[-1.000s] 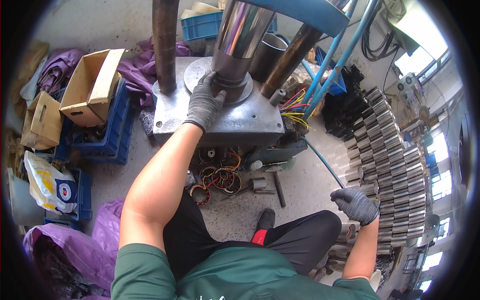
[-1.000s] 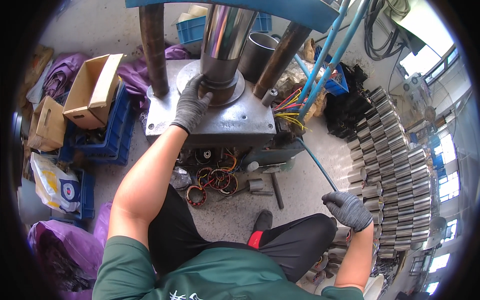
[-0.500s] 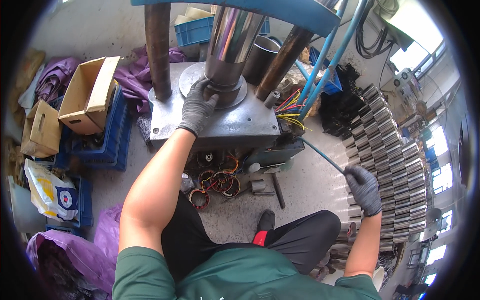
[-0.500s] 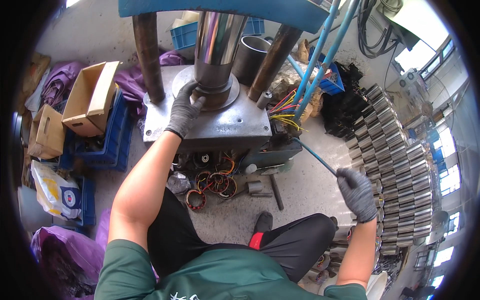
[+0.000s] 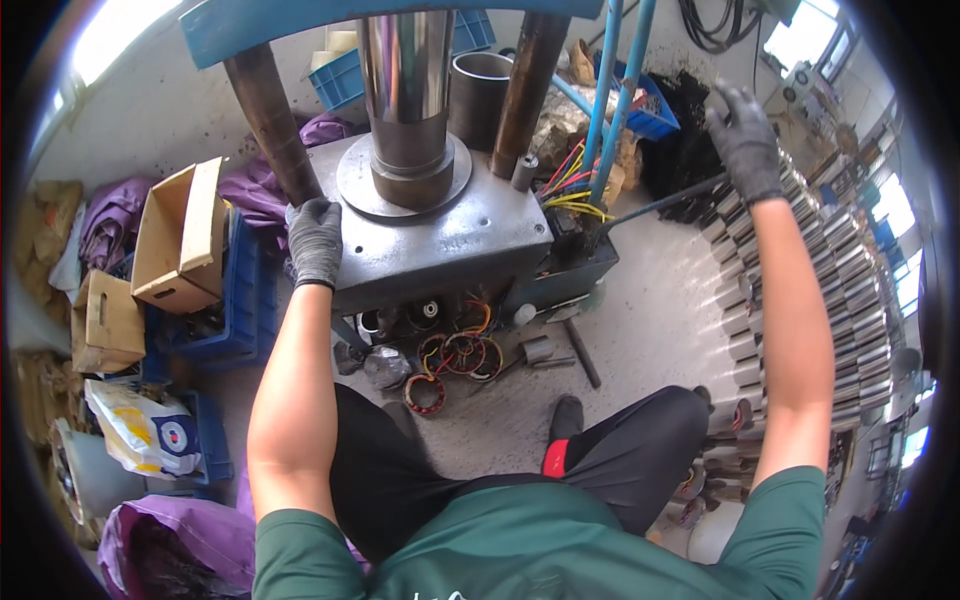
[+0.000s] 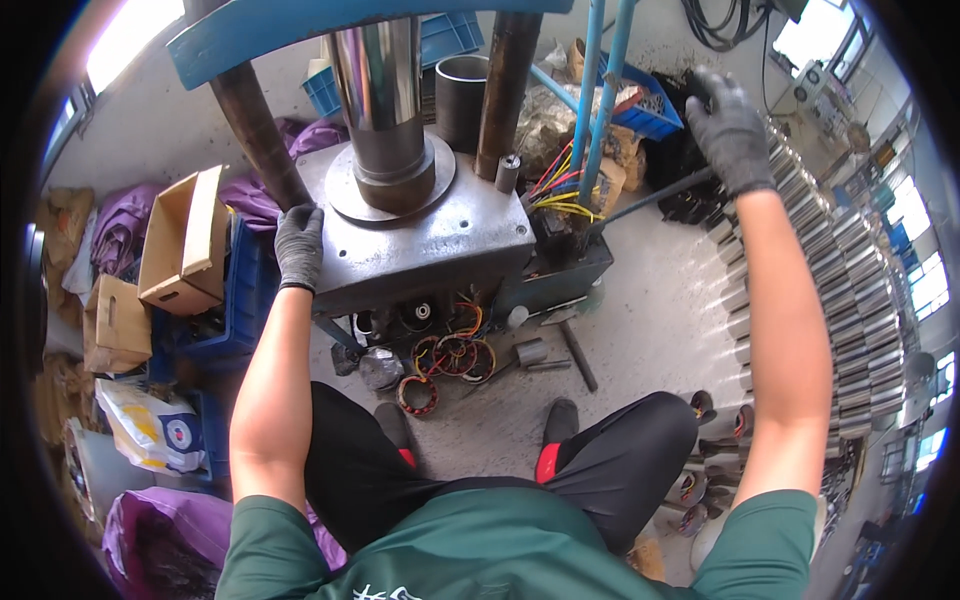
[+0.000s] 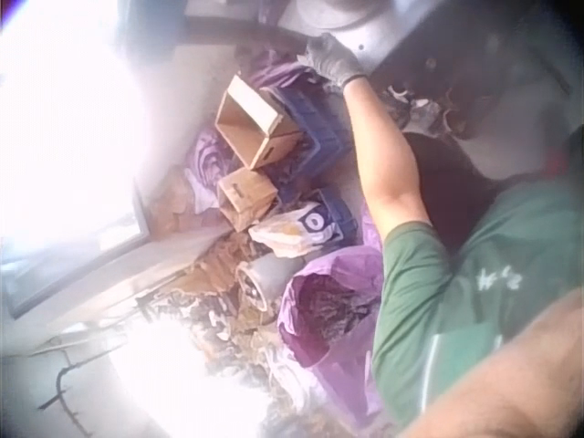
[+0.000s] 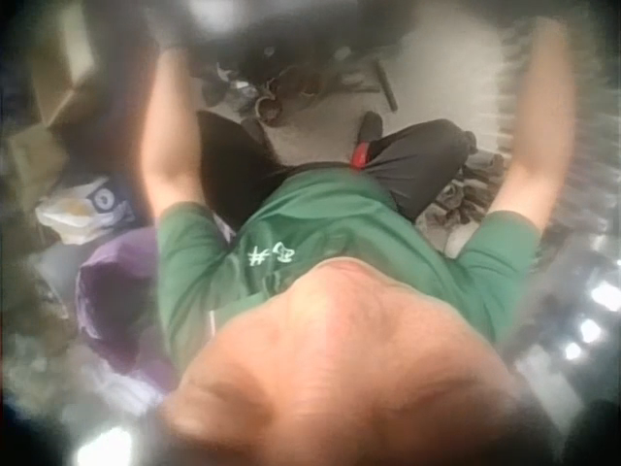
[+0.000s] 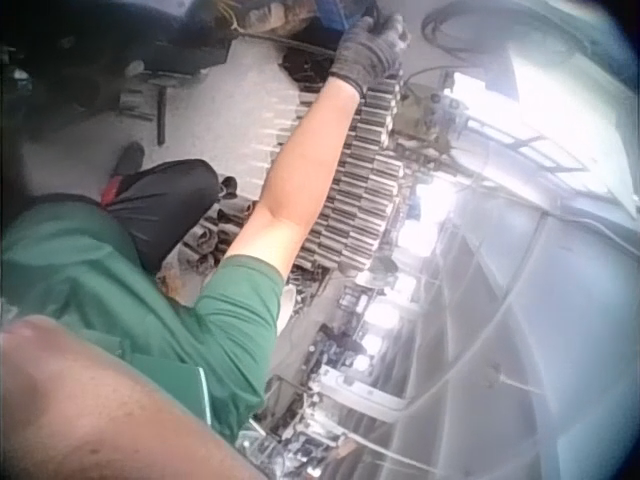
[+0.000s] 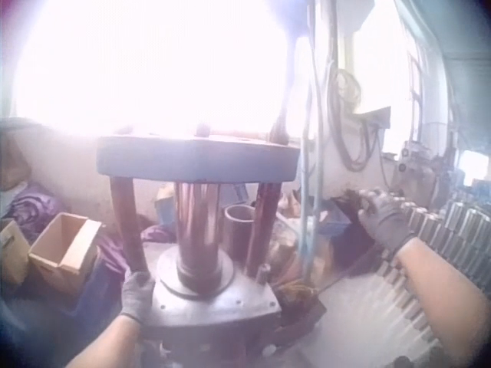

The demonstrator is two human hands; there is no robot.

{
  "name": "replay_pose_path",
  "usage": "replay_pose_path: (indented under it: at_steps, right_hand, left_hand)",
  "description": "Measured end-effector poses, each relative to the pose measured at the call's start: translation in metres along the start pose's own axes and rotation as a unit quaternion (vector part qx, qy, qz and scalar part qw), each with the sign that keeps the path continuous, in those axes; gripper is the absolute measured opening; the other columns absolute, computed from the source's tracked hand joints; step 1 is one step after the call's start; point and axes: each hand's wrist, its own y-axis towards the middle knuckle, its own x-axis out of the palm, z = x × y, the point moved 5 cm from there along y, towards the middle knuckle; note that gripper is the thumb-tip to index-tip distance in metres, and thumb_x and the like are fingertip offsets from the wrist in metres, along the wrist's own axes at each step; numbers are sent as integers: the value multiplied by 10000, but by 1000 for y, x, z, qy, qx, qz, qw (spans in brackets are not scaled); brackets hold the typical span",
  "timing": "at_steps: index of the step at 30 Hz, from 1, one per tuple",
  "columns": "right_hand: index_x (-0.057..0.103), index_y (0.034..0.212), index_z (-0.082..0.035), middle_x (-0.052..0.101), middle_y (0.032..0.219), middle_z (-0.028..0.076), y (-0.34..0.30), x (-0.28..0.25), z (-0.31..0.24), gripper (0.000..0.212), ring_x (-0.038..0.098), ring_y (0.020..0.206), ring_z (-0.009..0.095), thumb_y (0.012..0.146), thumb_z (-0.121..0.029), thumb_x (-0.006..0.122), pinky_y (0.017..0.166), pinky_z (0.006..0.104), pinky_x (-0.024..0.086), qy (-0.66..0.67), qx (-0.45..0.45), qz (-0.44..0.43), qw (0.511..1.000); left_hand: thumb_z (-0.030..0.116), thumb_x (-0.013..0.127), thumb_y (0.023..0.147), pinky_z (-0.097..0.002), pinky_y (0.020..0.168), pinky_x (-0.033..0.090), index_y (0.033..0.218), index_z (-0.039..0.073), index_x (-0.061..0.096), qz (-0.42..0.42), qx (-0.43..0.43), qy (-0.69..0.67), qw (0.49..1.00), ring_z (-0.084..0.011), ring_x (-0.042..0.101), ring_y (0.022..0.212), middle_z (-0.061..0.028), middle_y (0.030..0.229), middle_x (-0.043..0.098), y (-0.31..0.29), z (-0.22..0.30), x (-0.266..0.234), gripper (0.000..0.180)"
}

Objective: The person is assembling motor stators by manually inserting components and wiring into a metal frame and using a metal tool. They place the assembled units into metal cylinders and operate a manual press to finalize the assembly.

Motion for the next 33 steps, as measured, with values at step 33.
replay_pose_path:
  at_steps: [33]
  right_hand:
    - [768,1181,-67,764,1140,199,20,23,36,552,722,1096,352,1015,-575,632,1015,457,539,35,125,-180,975]
  left_hand:
    - [357,700,964,-450,1112,476,1230,174,798,-191,101,230,949,-358,620,1271,-139,1342,697,-38,52,15,337]
